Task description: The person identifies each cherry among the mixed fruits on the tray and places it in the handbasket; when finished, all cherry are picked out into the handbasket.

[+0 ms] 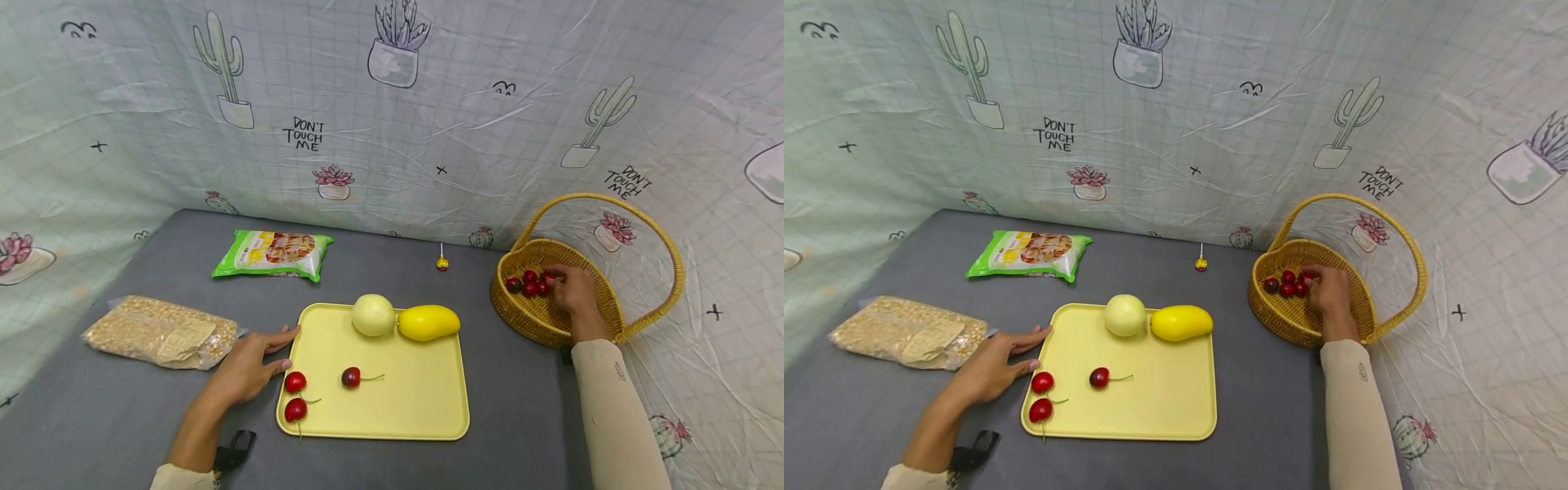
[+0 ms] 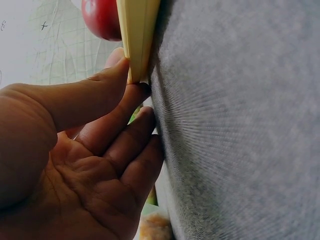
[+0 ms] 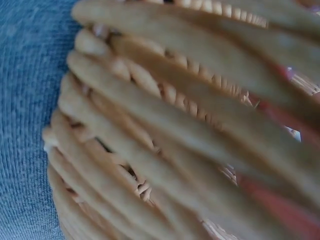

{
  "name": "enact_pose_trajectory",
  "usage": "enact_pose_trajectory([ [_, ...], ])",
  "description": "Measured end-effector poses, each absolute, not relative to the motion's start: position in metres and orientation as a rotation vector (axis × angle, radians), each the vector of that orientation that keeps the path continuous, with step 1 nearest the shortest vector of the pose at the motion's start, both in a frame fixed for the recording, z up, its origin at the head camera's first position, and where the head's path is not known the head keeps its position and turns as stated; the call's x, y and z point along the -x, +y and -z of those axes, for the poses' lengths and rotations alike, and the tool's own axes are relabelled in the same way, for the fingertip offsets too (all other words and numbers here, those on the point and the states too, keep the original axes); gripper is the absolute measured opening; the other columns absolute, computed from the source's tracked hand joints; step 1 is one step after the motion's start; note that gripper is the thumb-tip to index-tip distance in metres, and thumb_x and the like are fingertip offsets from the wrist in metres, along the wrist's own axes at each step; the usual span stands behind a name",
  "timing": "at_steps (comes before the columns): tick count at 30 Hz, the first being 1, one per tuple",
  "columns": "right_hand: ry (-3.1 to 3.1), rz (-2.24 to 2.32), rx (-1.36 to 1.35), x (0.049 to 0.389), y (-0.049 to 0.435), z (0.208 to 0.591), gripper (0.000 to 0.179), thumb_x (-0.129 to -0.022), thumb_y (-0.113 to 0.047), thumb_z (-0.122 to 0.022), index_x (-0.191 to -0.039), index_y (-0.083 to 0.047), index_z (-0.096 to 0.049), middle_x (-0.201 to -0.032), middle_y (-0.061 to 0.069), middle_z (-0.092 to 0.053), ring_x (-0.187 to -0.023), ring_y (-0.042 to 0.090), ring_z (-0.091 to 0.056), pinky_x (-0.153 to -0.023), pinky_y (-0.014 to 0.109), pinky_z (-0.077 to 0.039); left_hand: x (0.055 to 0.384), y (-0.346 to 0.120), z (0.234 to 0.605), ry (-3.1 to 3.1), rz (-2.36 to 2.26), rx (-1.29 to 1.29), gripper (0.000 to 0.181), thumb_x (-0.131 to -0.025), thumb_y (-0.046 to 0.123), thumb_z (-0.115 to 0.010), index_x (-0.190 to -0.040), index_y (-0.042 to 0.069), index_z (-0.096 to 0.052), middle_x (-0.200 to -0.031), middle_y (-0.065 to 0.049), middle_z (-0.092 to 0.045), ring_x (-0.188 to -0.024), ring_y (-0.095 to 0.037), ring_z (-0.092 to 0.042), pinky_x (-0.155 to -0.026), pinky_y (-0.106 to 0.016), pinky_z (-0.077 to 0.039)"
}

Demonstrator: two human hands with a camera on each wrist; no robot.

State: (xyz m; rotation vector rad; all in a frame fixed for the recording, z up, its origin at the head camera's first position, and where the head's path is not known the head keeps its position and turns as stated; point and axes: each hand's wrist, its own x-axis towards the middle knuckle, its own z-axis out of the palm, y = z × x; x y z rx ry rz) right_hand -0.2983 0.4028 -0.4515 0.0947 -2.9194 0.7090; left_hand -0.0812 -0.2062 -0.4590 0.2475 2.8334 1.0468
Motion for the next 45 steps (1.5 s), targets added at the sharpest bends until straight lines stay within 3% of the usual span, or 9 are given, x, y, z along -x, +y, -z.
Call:
enact_pose_trajectory([
  [3,-2.904,-0.707,-0.115,0.298,0.402,0.453,0.030,-0.104,-0.003,-0.060,-0.131,0.008,-0.070,-0.119,0.036,-0.071,-0.105,0.054,-0.062,-0.113,0.067,-0.034,0.081,-0.207,0.459,2.838,-1.046,-0.257,0.062,-0.093,0.013,-0.081,-0.151,0.009,-0.061,-0.149,-0.026,-0.059,-0.141,-0.051,-0.053,-0.113,-0.071,-0.043],
  [7,-2.834,-0.700,-0.128,0.297,0.401,0.453,0.029,-0.104,0.000,-0.060,-0.130,0.008,-0.070,-0.121,0.037,-0.070,-0.109,0.057,-0.061,-0.109,0.067,-0.039,0.080,-0.207,0.459,2.826,-1.054,-0.240,0.062,-0.093,0.011,-0.080,-0.152,0.009,-0.060,-0.150,-0.026,-0.058,-0.143,-0.050,-0.052,-0.114,-0.070,-0.042],
  [11,-2.736,-0.705,-0.102,0.295,0.398,0.451,0.029,-0.104,0.002,-0.059,-0.129,0.006,-0.072,-0.116,0.035,-0.072,-0.106,0.054,-0.065,-0.094,0.065,-0.049,0.080,-0.207,0.459,2.808,-1.054,-0.217,0.062,-0.094,0.010,-0.079,-0.153,0.009,-0.059,-0.151,-0.026,-0.056,-0.144,-0.049,-0.051,-0.116,-0.070,-0.041],
  [15,-2.633,-0.705,-0.078,0.294,0.395,0.448,0.033,-0.103,0.005,-0.056,-0.130,0.001,-0.074,-0.104,0.033,-0.075,-0.093,0.049,-0.069,-0.084,0.062,-0.051,0.080,-0.207,0.461,2.809,-1.046,-0.212,0.062,-0.094,0.010,-0.079,-0.153,0.010,-0.058,-0.152,-0.025,-0.056,-0.145,-0.048,-0.050,-0.116,-0.070,-0.041],
  [17,-2.583,-0.721,-0.067,0.294,0.393,0.446,0.034,-0.104,0.005,-0.057,-0.132,-0.001,-0.074,-0.102,0.033,-0.075,-0.092,0.048,-0.068,-0.094,0.062,-0.049,0.081,-0.206,0.461,2.810,-1.047,-0.211,0.062,-0.095,0.010,-0.079,-0.153,0.010,-0.058,-0.152,-0.025,-0.056,-0.145,-0.048,-0.050,-0.116,-0.070,-0.041],
  [20,-2.528,-0.746,-0.057,0.294,0.390,0.444,0.034,-0.105,0.002,-0.059,-0.135,-0.003,-0.073,-0.114,0.032,-0.075,-0.095,0.048,-0.061,-0.100,0.061,-0.043,0.081,-0.206,0.461,2.809,-1.051,-0.209,0.062,-0.095,0.010,-0.079,-0.154,0.011,-0.058,-0.153,-0.024,-0.056,-0.145,-0.048,-0.050,-0.116,-0.070,-0.040],
  [25,-2.457,-0.758,-0.096,0.292,0.385,0.442,0.034,-0.104,-0.001,-0.065,-0.137,-0.006,-0.073,-0.125,0.030,-0.073,-0.101,0.047,-0.053,-0.086,0.056,-0.040,0.082,-0.206,0.461,2.809,-1.040,-0.202,0.062,-0.095,0.009,-0.079,-0.153,0.010,-0.058,-0.153,-0.024,-0.056,-0.145,-0.048,-0.050,-0.116,-0.069,-0.041],
  [33,-2.323,-0.742,-0.317,0.277,0.361,0.429,0.034,-0.095,0.000,-0.076,-0.130,-0.003,-0.076,-0.124,0.029,-0.074,-0.102,0.050,-0.058,-0.089,0.061,-0.042,0.081,-0.205,0.460,2.813,-1.015,-0.210,0.063,-0.094,0.011,-0.079,-0.153,0.011,-0.058,-0.152,-0.024,-0.057,-0.145,-0.050,-0.049,-0.115,-0.070,-0.042],
  [45,-2.215,-0.798,-0.584,0.235,0.289,0.392,0.045,-0.088,0.002,-0.084,-0.130,-0.010,-0.078,-0.118,0.020,-0.079,-0.097,0.035,-0.056,-0.085,0.037,-0.039,0.081,-0.206,0.458,2.837,-1.011,-0.223,0.062,-0.094,0.011,-0.080,-0.153,0.011,-0.059,-0.150,-0.026,-0.058,-0.143,-0.052,-0.051,-0.113,-0.070,-0.044],
])
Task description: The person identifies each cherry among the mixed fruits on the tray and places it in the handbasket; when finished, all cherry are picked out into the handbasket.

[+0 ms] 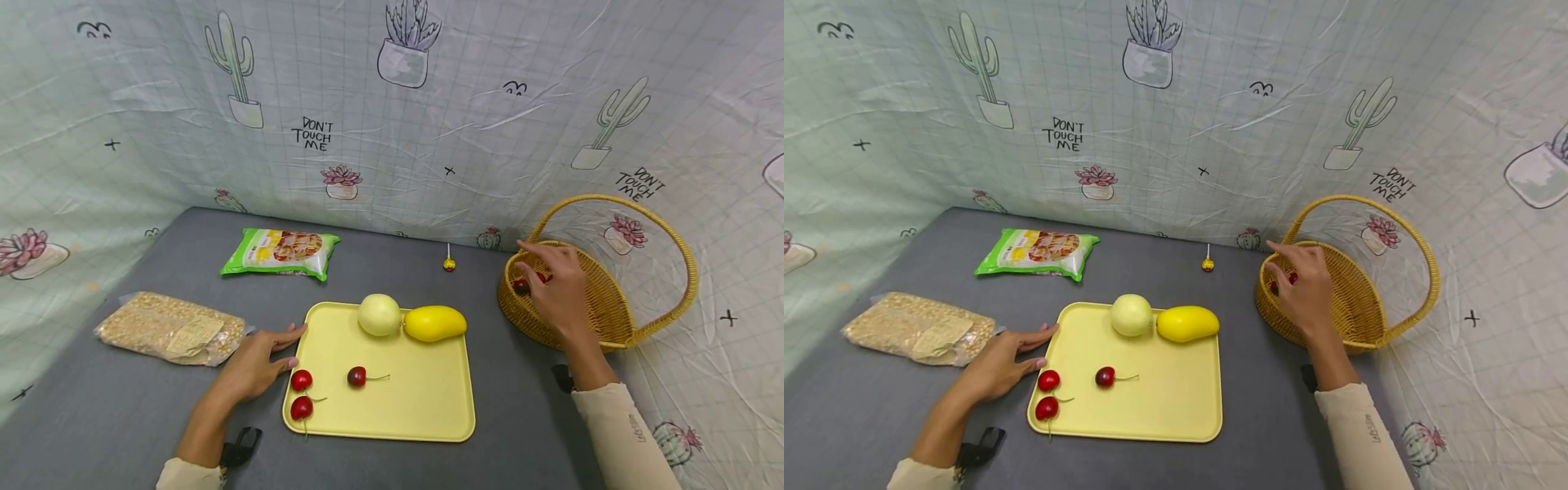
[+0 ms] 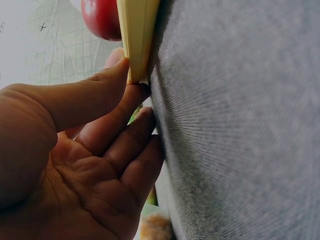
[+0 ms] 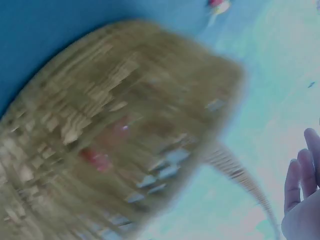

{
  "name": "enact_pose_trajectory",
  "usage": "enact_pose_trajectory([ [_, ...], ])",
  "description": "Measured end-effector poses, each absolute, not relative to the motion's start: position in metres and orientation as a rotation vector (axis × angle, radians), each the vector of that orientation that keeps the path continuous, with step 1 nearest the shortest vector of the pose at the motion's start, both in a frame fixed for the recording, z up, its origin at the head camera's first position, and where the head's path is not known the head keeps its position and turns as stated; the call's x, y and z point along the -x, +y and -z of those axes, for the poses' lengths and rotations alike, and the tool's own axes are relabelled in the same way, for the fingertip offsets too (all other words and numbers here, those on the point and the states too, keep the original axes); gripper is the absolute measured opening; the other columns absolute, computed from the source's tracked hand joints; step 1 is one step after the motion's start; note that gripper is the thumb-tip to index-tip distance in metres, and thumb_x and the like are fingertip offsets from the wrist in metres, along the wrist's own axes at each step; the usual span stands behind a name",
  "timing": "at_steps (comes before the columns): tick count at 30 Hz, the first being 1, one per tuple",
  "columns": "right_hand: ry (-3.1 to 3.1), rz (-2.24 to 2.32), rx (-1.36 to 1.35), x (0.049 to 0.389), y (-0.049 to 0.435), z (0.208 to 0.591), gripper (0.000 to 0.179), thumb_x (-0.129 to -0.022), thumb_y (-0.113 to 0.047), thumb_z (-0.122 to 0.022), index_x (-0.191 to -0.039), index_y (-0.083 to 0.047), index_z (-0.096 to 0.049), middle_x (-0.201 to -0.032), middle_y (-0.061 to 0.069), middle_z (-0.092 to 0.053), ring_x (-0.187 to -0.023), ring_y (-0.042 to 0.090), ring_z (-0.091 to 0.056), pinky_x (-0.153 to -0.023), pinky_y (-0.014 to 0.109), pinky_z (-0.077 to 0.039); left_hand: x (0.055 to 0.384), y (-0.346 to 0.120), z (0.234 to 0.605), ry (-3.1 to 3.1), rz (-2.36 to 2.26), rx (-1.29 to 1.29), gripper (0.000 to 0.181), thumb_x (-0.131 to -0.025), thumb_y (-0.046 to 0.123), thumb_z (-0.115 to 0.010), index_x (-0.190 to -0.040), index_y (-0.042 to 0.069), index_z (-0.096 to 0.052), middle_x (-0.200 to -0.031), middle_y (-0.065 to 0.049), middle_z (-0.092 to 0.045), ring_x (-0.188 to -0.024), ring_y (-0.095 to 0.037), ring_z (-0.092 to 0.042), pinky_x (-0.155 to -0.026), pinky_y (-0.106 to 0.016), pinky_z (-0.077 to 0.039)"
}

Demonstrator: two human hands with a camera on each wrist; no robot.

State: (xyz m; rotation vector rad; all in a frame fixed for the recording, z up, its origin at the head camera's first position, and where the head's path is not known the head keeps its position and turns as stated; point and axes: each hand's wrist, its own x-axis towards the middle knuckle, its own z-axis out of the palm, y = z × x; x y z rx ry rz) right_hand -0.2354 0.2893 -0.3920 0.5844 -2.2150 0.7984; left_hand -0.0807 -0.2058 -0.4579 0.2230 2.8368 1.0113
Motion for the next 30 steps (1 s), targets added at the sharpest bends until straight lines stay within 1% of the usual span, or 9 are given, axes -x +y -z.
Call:
enact_pose_trajectory([
  [3,-2.192,-0.805,-0.658,0.224,0.272,0.385,0.047,-0.085,0.002,-0.085,-0.130,-0.011,-0.078,-0.116,0.018,-0.080,-0.093,0.031,-0.054,-0.082,0.034,-0.037,0.081,-0.206,0.457,2.833,-1.009,-0.225,0.062,-0.094,0.011,-0.080,-0.153,0.011,-0.059,-0.151,-0.026,-0.057,-0.143,-0.052,-0.050,-0.113,-0.070,-0.043],
  [6,-2.177,-0.808,-0.747,0.214,0.257,0.379,0.047,-0.083,0.001,-0.087,-0.129,-0.010,-0.078,-0.116,0.017,-0.080,-0.091,0.030,-0.052,-0.081,0.034,-0.038,0.081,-0.206,0.457,2.833,-1.012,-0.223,0.062,-0.094,0.011,-0.080,-0.152,0.011,-0.059,-0.151,-0.026,-0.057,-0.143,-0.052,-0.050,-0.113,-0.070,-0.043],
  [11,-2.190,-0.830,-0.874,0.198,0.237,0.375,0.049,-0.081,-0.002,-0.089,-0.129,-0.010,-0.078,-0.120,0.014,-0.079,-0.096,0.027,-0.054,-0.083,0.030,-0.039,0.080,-0.205,0.458,2.834,-1.023,-0.219,0.062,-0.094,0.010,-0.080,-0.152,0.010,-0.060,-0.151,-0.025,-0.057,-0.144,-0.051,-0.050,-0.115,-0.069,-0.043],
  [16,-2.204,-0.854,-0.994,0.183,0.218,0.374,0.049,-0.081,-0.005,-0.091,-0.128,-0.012,-0.079,-0.121,0.010,-0.080,-0.097,0.023,-0.056,-0.082,0.026,-0.040,0.081,-0.205,0.458,2.833,-1.027,-0.221,0.062,-0.094,0.010,-0.080,-0.152,0.010,-0.059,-0.151,-0.025,-0.057,-0.144,-0.050,-0.051,-0.115,-0.069,-0.042],
  [18,-2.210,-0.861,-1.044,0.177,0.210,0.374,0.049,-0.081,-0.006,-0.091,-0.127,-0.012,-0.079,-0.122,0.009,-0.080,-0.097,0.022,-0.056,-0.081,0.026,-0.041,0.081,-0.205,0.458,2.831,-1.028,-0.221,0.062,-0.094,0.010,-0.080,-0.152,0.010,-0.059,-0.151,-0.025,-0.057,-0.144,-0.050,-0.050,-0.115,-0.069,-0.042],
  [23,-2.248,-0.886,-1.167,0.163,0.193,0.376,0.047,-0.082,-0.009,-0.091,-0.126,-0.014,-0.079,-0.124,0.005,-0.079,-0.099,0.019,-0.058,-0.083,0.027,-0.044,0.081,-0.205,0.458,2.830,-1.032,-0.222,0.062,-0.094,0.010,-0.080,-0.152,0.010,-0.059,-0.151,-0.026,-0.057,-0.144,-0.051,-0.050,-0.115,-0.069,-0.042],
  [30,-2.321,-0.843,-1.308,0.146,0.171,0.384,0.046,-0.083,-0.015,-0.092,-0.126,-0.020,-0.079,-0.117,-0.004,-0.081,-0.096,0.012,-0.058,-0.077,0.026,-0.050,0.081,-0.205,0.459,2.835,-1.030,-0.220,0.062,-0.094,0.010,-0.080,-0.152,0.010,-0.060,-0.151,-0.026,-0.057,-0.144,-0.051,-0.050,-0.115,-0.069,-0.042],
])
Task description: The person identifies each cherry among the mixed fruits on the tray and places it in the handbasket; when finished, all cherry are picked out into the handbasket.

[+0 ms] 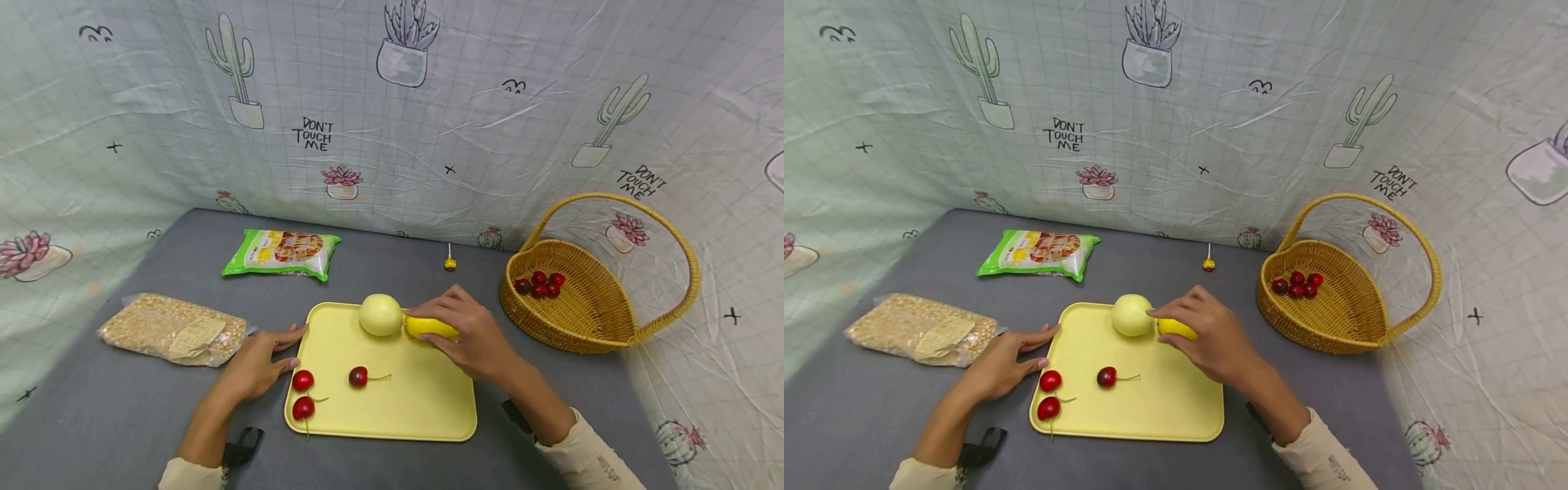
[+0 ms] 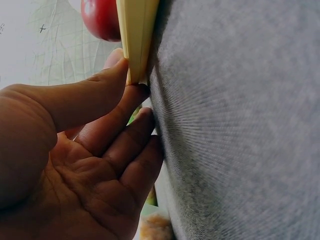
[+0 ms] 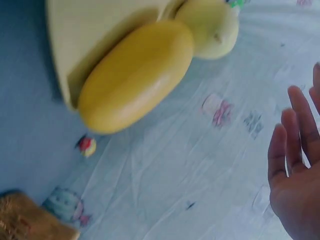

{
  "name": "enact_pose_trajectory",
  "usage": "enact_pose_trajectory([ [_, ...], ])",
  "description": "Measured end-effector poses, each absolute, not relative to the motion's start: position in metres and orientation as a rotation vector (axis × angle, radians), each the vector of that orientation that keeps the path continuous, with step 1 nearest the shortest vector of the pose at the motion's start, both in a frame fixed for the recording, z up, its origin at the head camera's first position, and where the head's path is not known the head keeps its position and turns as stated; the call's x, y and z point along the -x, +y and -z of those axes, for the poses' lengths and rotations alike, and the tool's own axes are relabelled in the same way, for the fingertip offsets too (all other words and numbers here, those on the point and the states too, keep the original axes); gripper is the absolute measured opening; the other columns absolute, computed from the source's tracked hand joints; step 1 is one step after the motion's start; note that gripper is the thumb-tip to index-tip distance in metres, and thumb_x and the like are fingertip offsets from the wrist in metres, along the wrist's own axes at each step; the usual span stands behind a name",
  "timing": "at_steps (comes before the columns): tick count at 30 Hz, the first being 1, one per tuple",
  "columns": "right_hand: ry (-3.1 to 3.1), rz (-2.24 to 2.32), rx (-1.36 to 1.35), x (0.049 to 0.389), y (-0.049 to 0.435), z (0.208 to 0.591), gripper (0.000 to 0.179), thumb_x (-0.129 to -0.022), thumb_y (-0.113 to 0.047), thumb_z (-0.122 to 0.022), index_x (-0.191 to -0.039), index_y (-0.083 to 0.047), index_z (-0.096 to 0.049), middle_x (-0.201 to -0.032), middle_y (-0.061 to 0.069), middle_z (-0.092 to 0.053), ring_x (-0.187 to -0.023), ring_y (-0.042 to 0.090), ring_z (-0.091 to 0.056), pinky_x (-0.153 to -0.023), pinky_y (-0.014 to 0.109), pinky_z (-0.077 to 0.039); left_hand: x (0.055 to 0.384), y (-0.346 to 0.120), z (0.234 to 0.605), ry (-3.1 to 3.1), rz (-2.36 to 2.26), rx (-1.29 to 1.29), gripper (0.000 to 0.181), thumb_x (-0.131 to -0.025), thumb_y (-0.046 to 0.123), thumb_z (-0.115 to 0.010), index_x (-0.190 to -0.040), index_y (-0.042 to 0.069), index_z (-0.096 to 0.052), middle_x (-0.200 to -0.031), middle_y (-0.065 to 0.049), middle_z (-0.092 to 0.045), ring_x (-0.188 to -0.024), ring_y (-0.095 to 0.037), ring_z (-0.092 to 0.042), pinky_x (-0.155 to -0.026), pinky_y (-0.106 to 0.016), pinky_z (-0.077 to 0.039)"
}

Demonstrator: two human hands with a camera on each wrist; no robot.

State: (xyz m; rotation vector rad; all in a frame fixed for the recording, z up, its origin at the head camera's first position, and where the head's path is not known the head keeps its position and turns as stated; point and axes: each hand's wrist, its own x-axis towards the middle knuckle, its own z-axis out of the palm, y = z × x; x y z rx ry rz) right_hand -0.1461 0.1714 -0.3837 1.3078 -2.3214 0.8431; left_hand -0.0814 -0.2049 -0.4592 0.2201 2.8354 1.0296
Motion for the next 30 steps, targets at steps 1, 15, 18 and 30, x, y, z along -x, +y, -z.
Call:
enact_pose_trajectory([
  [1,-2.335,-0.838,-1.321,0.144,0.169,0.384,0.046,-0.083,-0.016,-0.092,-0.126,-0.021,-0.079,-0.115,-0.005,-0.081,-0.095,0.011,-0.057,-0.075,0.025,-0.050,0.082,-0.205,0.459,2.836,-1.029,-0.217,0.062,-0.094,0.010,-0.080,-0.152,0.010,-0.060,-0.151,-0.026,-0.057,-0.144,-0.051,-0.050,-0.115,-0.070,-0.042],
  [15,-2.522,-0.739,-1.584,0.121,0.129,0.398,0.048,-0.086,-0.032,-0.088,-0.132,-0.024,-0.076,-0.119,-0.011,-0.079,-0.096,0.010,-0.057,-0.088,0.024,-0.052,0.081,-0.204,0.458,2.826,-1.045,-0.204,0.061,-0.094,0.009,-0.079,-0.152,0.009,-0.060,-0.152,-0.024,-0.057,-0.145,-0.048,-0.051,-0.116,-0.069,-0.041],
  [18,-2.595,-0.729,-1.613,0.118,0.120,0.404,0.048,-0.086,-0.031,-0.089,-0.132,-0.024,-0.076,-0.118,-0.009,-0.079,-0.094,0.009,-0.053,-0.079,0.018,-0.046,0.081,-0.204,0.458,2.814,-1.051,-0.193,0.061,-0.094,0.009,-0.079,-0.152,0.009,-0.060,-0.153,-0.024,-0.056,-0.146,-0.047,-0.050,-0.117,-0.069,-0.040],
  [30,-2.745,-0.386,-1.603,0.109,0.092,0.428,0.045,-0.088,-0.024,-0.089,-0.130,-0.031,-0.078,-0.119,-0.014,-0.077,-0.097,0.007,-0.054,-0.078,0.014,-0.046,0.081,-0.206,0.459,2.811,-1.060,-0.214,0.060,-0.094,0.011,-0.079,-0.151,0.009,-0.061,-0.152,-0.024,-0.057,-0.145,-0.047,-0.052,-0.116,-0.069,-0.042],
])
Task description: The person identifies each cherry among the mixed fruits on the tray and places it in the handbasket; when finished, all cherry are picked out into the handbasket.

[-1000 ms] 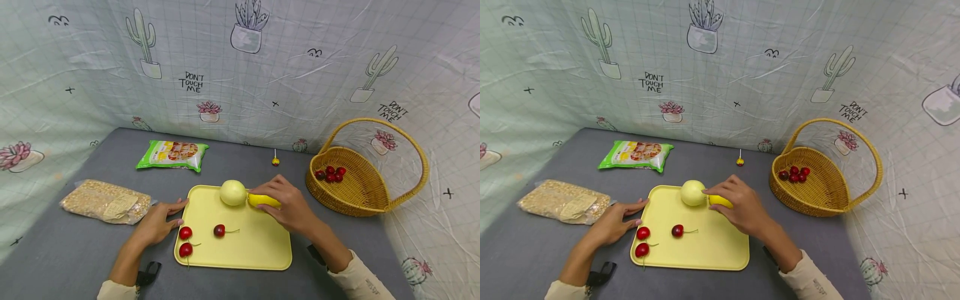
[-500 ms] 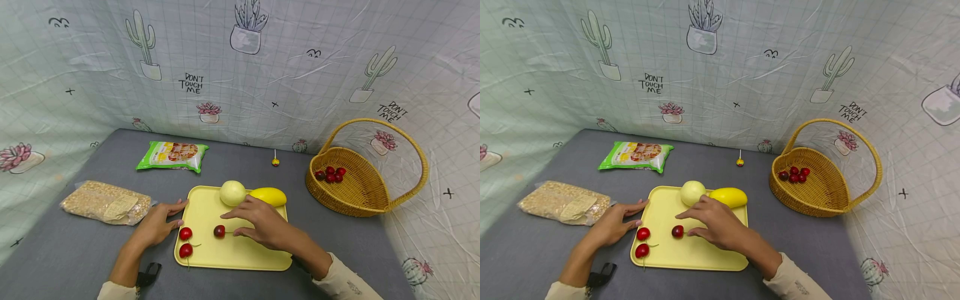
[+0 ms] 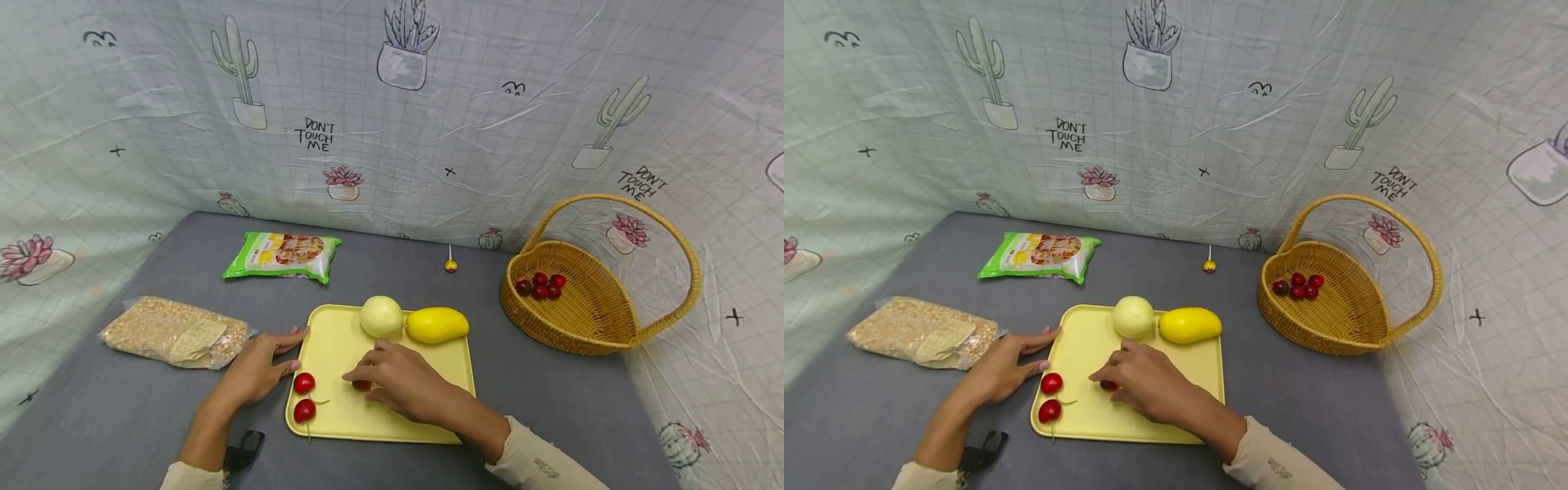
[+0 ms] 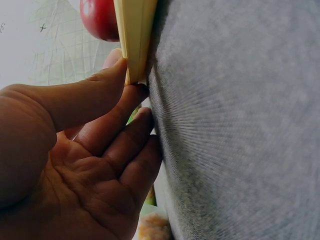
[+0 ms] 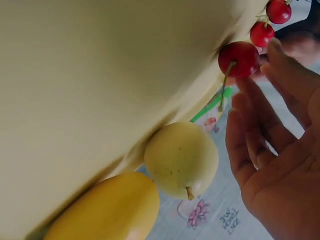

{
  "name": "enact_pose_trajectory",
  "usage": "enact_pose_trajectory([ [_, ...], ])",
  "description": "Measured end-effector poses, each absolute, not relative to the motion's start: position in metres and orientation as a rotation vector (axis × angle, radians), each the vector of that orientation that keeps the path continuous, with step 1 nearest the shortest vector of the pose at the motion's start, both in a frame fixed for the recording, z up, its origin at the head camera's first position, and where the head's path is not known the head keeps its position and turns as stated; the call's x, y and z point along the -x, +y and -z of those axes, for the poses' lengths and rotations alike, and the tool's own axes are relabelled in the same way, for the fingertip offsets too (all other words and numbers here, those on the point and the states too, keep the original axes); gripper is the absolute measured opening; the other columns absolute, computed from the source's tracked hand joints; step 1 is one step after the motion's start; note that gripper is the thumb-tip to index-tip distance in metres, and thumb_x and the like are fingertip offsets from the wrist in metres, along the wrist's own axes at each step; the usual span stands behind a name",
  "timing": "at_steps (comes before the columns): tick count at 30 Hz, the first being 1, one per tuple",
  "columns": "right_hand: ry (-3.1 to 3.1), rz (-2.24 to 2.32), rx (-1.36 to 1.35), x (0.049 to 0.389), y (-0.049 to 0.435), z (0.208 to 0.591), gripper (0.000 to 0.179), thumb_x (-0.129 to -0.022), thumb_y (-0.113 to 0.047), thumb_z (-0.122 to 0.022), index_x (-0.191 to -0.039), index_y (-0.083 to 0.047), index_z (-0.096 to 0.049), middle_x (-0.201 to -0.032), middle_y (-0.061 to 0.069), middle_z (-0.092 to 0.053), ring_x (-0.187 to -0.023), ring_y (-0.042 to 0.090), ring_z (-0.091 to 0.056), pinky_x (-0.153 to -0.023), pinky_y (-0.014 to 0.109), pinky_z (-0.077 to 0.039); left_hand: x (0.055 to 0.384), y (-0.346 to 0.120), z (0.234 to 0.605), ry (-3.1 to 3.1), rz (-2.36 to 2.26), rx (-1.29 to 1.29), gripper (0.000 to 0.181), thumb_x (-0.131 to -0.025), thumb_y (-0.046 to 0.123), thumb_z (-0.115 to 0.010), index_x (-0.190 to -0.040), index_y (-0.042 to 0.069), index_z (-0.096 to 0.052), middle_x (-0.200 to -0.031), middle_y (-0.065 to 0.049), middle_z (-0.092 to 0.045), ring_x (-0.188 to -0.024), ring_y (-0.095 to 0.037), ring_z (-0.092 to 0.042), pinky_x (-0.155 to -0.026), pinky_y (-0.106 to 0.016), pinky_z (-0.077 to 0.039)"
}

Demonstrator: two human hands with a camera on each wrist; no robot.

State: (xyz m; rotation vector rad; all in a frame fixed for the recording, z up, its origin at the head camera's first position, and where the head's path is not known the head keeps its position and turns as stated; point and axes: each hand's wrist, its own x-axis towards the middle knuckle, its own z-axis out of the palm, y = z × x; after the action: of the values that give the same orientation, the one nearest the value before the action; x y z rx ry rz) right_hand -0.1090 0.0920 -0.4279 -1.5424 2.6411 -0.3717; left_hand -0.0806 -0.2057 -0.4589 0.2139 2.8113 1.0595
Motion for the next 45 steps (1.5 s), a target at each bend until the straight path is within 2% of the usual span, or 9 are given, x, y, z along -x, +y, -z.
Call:
enact_pose_trajectory([
  [5,2.760,0.271,1.552,0.108,0.088,0.431,0.037,-0.088,-0.020,-0.088,-0.122,-0.032,-0.082,-0.112,-0.013,-0.079,-0.099,0.009,-0.061,-0.081,0.017,-0.052,0.081,-0.205,0.459,2.801,-1.064,-0.199,0.061,-0.094,0.011,-0.079,-0.152,0.009,-0.060,-0.153,-0.024,-0.056,-0.145,-0.046,-0.051,-0.117,-0.069,-0.041],
  [10,2.771,0.256,1.557,0.109,0.089,0.432,0.029,-0.085,-0.022,-0.091,-0.112,-0.031,-0.084,-0.100,-0.013,-0.076,-0.091,0.009,-0.056,-0.078,0.017,-0.048,0.080,-0.206,0.460,2.819,-1.068,-0.219,0.061,-0.094,0.010,-0.080,-0.152,0.009,-0.060,-0.152,-0.024,-0.057,-0.144,-0.046,-0.052,-0.116,-0.068,-0.042],
  [17,2.794,0.213,1.543,0.110,0.090,0.437,0.030,-0.079,-0.036,-0.093,-0.107,-0.030,-0.081,-0.090,-0.010,-0.068,-0.083,0.009,-0.048,-0.072,0.016,-0.042,0.080,-0.206,0.460,2.820,-1.070,-0.221,0.061,-0.094,0.009,-0.079,-0.152,0.009,-0.060,-0.152,-0.024,-0.057,-0.144,-0.046,-0.052,-0.116,-0.068,-0.042],
  [25,2.830,0.126,1.590,0.110,0.089,0.442,0.028,-0.085,-0.047,-0.084,-0.106,-0.029,-0.082,-0.083,-0.008,-0.062,-0.078,0.010,-0.043,-0.067,0.018,-0.037,0.080,-0.206,0.460,2.808,-1.073,-0.208,0.061,-0.095,0.010,-0.079,-0.153,0.009,-0.059,-0.153,-0.023,-0.056,-0.145,-0.045,-0.052,-0.117,-0.068,-0.041],
  [29,2.841,0.011,1.648,0.109,0.090,0.442,0.029,-0.085,-0.048,-0.084,-0.109,-0.031,-0.080,-0.084,-0.007,-0.062,-0.080,0.012,-0.046,-0.066,0.019,-0.038,0.080,-0.206,0.459,2.807,-1.076,-0.211,0.061,-0.095,0.010,-0.078,-0.153,0.009,-0.058,-0.153,-0.023,-0.056,-0.145,-0.045,-0.052,-0.117,-0.068,-0.041],
  [34,2.837,-0.058,1.664,0.107,0.092,0.442,0.039,-0.084,-0.046,-0.087,-0.120,-0.033,-0.079,-0.089,-0.007,-0.064,-0.085,0.013,-0.050,-0.066,0.018,-0.039,0.080,-0.206,0.458,2.808,-1.080,-0.207,0.061,-0.095,0.009,-0.078,-0.153,0.009,-0.058,-0.153,-0.024,-0.055,-0.145,-0.045,-0.051,-0.117,-0.068,-0.041],
  [40,2.806,0.062,1.596,0.107,0.095,0.440,0.037,-0.083,-0.041,-0.090,-0.117,-0.031,-0.080,-0.091,-0.007,-0.062,-0.088,0.011,-0.049,-0.069,0.016,-0.041,0.081,-0.206,0.458,2.811,-1.077,-0.208,0.061,-0.096,0.009,-0.077,-0.153,0.009,-0.058,-0.153,-0.024,-0.055,-0.145,-0.045,-0.051,-0.117,-0.068,-0.041],
  [45,2.821,0.216,1.511,0.109,0.100,0.435,0.033,-0.090,-0.041,-0.084,-0.118,-0.024,-0.079,-0.095,-0.006,-0.062,-0.088,0.010,-0.049,-0.072,0.017,-0.044,0.080,-0.206,0.460,2.811,-1.082,-0.218,0.061,-0.095,0.010,-0.078,-0.153,0.009,-0.059,-0.152,-0.024,-0.056,-0.145,-0.046,-0.052,-0.117,-0.069,-0.041],
])
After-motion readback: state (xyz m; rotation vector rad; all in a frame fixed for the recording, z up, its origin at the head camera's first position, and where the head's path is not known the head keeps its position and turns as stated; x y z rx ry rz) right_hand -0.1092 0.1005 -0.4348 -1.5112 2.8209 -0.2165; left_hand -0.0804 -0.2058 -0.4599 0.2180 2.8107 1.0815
